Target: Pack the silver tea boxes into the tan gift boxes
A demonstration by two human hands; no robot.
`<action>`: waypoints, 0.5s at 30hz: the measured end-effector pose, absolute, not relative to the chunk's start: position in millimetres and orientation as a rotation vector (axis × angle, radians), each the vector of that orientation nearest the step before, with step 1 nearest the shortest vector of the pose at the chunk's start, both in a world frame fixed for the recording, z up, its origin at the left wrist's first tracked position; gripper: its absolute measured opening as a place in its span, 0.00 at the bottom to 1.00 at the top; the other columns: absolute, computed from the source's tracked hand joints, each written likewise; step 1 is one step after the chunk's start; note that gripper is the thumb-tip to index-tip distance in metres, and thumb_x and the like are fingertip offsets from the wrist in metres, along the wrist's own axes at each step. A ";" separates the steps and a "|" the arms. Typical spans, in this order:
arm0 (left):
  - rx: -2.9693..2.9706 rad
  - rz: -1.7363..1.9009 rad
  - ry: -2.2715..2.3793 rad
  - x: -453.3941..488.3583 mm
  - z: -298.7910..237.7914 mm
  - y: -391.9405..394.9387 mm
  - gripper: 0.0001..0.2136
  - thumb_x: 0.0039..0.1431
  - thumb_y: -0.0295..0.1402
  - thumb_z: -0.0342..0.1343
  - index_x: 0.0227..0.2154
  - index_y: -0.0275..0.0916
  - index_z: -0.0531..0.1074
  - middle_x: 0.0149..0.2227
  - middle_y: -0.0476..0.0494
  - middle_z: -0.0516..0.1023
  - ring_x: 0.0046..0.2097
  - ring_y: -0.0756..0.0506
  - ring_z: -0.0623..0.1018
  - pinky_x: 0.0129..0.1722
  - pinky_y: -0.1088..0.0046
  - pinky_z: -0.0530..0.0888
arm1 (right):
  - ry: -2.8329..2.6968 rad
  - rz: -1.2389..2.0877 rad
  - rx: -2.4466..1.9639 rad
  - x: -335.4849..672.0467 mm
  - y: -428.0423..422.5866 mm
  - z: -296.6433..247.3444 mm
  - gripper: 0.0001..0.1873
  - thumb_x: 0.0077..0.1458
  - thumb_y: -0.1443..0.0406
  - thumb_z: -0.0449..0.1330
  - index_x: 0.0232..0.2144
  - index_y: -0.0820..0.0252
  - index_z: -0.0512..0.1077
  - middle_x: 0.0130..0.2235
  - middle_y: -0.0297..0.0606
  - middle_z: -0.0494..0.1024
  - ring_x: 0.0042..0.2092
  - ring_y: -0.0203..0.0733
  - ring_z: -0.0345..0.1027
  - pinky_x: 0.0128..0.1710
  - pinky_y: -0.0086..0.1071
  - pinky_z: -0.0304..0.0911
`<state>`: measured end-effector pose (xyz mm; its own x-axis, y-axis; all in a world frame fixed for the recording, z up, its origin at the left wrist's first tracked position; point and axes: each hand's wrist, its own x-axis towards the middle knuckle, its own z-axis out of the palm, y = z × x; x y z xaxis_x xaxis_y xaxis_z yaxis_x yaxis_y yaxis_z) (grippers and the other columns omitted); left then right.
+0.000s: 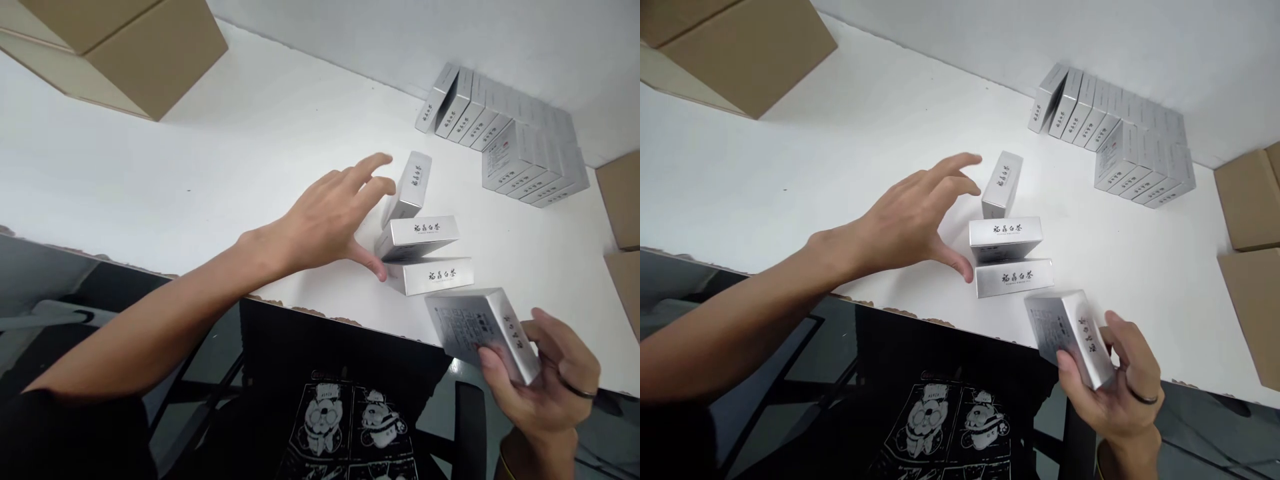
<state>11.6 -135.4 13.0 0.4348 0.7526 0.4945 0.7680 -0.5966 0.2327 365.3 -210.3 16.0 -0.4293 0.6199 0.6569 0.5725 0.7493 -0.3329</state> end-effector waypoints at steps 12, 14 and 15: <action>-3.109 -0.643 -1.277 11.2 50.7 -110.3 0.46 0.44 0.53 0.76 0.66 0.53 0.65 0.77 0.34 0.49 0.68 0.25 0.70 0.59 0.49 0.76 | -1.936 -0.229 -1.124 345.3 -229.1 0.6 0.39 0.53 0.71 0.73 0.66 0.51 0.70 0.47 0.39 0.83 0.32 0.42 0.78 0.25 0.31 0.75; -3.127 -0.656 -1.312 12.4 53.6 -107.7 0.42 0.43 0.54 0.76 0.61 0.50 0.69 0.77 0.35 0.50 0.66 0.26 0.72 0.56 0.51 0.78 | -1.875 -0.245 -1.191 339.1 -235.9 -1.4 0.38 0.54 0.70 0.73 0.66 0.51 0.70 0.45 0.39 0.84 0.27 0.41 0.76 0.20 0.31 0.72; -3.129 -0.685 -1.329 12.4 54.7 -106.9 0.40 0.43 0.55 0.75 0.58 0.49 0.71 0.76 0.35 0.51 0.66 0.26 0.72 0.55 0.51 0.78 | -1.840 -0.247 -1.225 336.0 -239.8 -2.7 0.38 0.54 0.70 0.73 0.65 0.52 0.71 0.44 0.40 0.84 0.25 0.40 0.74 0.18 0.32 0.70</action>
